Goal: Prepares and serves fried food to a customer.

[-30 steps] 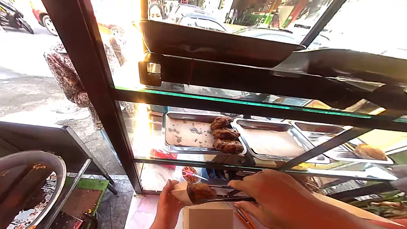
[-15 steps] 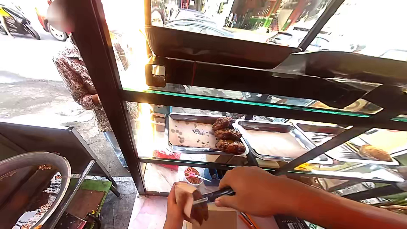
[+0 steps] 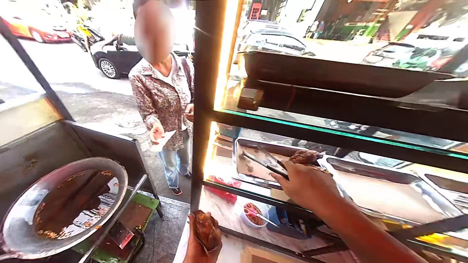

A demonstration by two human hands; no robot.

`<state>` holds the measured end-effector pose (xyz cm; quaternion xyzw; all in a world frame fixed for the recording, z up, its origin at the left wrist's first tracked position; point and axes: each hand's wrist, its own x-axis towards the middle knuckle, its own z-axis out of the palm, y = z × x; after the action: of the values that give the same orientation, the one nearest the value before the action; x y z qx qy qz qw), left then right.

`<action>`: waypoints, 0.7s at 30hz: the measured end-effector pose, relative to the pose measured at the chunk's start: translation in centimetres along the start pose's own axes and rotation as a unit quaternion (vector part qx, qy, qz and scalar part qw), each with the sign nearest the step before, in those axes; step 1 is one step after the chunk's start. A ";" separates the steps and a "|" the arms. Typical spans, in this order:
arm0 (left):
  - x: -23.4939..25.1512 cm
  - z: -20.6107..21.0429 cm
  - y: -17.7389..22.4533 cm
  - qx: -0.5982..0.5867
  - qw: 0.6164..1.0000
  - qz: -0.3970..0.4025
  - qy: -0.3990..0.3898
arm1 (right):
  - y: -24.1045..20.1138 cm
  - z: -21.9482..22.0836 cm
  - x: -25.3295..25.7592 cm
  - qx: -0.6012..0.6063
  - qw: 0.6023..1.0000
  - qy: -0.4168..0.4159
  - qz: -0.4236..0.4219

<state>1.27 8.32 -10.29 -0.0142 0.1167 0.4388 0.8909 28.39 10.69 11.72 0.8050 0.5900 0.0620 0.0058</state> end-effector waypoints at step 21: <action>-1.0 6.8 14.9 0.154 0.942 0.295 -0.046 | -29.7 10.4 -4.0 0.727 0.668 0.056 -0.144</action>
<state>-9.69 17.57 -2.33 0.1782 0.1402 0.6591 0.7170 0.14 16.58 -1.45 0.4537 0.5558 -0.3431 -0.6062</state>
